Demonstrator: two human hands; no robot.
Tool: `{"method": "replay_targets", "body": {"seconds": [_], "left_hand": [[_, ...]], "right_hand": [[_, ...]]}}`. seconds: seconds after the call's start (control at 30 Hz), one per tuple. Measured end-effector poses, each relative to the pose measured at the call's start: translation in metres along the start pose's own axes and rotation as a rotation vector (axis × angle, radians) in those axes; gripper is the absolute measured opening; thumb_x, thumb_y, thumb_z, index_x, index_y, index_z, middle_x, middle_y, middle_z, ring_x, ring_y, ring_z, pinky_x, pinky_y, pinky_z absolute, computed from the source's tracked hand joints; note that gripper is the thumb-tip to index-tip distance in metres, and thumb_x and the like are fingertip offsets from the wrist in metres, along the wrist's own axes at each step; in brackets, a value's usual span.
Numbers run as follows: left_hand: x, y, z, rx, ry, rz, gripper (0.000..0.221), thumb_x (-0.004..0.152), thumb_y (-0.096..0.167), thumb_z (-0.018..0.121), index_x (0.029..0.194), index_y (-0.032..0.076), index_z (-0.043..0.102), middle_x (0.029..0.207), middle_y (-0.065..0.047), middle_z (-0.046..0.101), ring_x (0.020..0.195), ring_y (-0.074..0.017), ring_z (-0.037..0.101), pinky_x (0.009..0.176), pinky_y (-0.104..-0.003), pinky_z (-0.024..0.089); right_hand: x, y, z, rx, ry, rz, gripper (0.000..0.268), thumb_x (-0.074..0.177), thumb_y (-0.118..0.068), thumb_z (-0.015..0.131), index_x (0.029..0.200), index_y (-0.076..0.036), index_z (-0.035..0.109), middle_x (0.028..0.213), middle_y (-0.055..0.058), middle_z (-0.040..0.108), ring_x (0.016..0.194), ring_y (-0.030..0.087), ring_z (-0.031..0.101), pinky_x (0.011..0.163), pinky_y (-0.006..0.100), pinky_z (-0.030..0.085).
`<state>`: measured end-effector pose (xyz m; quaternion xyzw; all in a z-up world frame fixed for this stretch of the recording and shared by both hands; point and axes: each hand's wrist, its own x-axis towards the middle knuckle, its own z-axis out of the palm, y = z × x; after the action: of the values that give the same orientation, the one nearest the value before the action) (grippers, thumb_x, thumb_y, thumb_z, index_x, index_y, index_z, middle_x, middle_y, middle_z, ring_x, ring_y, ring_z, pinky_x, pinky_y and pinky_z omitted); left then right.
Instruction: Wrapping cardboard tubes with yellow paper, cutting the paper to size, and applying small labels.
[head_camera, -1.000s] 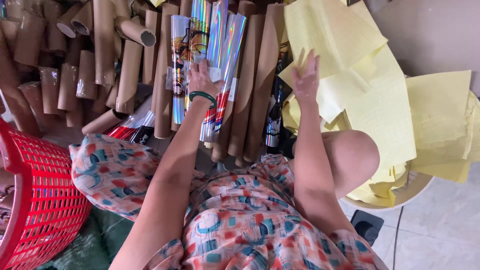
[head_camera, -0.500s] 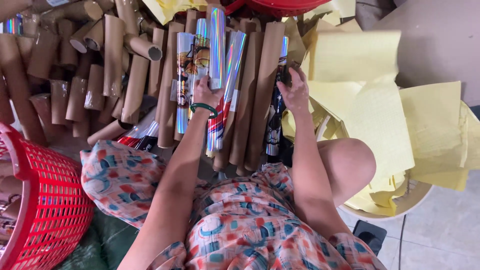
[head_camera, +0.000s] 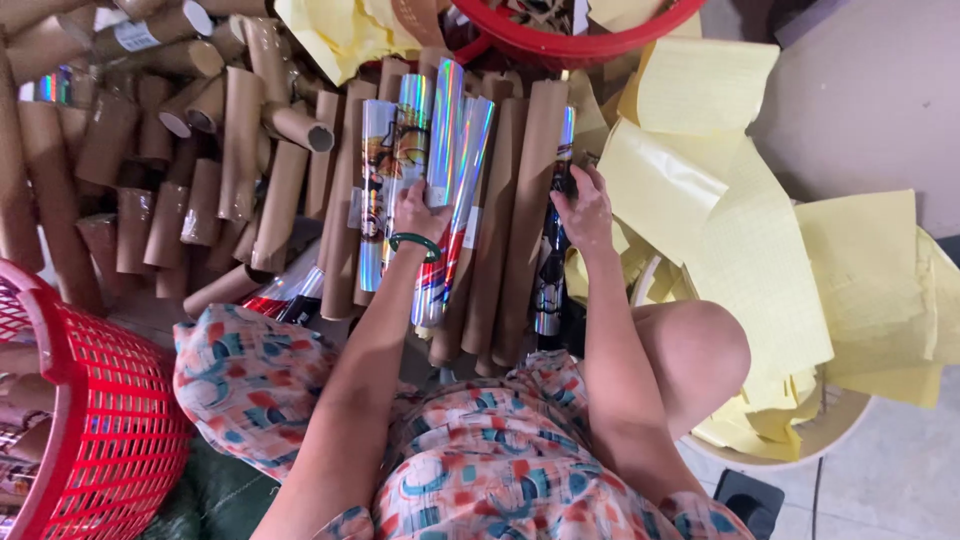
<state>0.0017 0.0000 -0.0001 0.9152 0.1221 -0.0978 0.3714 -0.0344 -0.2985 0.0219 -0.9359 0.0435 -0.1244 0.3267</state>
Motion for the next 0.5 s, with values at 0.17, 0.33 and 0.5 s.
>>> {"method": "replay_targets", "body": {"seconds": [0.17,0.33,0.5], "left_hand": [[0.011,-0.011,0.015,-0.088,0.051,0.082,0.078,0.075,0.034,0.085,0.14,0.002,0.056,0.129,-0.022,0.06,0.119,-0.0386,0.06,0.105,-0.043,0.05],[0.014,-0.022,0.014,-0.023,0.037,0.077,0.079,0.075,0.036,0.087,0.138,0.001,0.057,0.127,-0.023,0.062,0.116,-0.0397,0.062,0.101,-0.044,0.052],[0.015,-0.029,0.026,-0.02,0.06,0.086,0.078,0.072,0.033,0.087,0.137,0.002,0.058,0.126,-0.024,0.062,0.116,-0.0409,0.061,0.103,-0.044,0.051]], "right_hand": [[0.012,0.002,-0.019,-0.015,-0.021,-0.008,0.052,0.091,-0.023,0.076,0.137,-0.005,0.059,0.14,0.024,0.059,0.132,0.041,0.056,0.112,0.046,0.047],[0.003,-0.004,0.005,0.038,0.019,0.033,0.054,0.089,-0.024,0.079,0.136,-0.005,0.06,0.142,0.028,0.054,0.128,0.045,0.053,0.108,0.048,0.046],[0.005,-0.011,0.0,0.028,0.03,0.029,0.054,0.087,-0.025,0.078,0.135,-0.006,0.06,0.14,0.026,0.057,0.128,0.044,0.055,0.108,0.047,0.047]]}}
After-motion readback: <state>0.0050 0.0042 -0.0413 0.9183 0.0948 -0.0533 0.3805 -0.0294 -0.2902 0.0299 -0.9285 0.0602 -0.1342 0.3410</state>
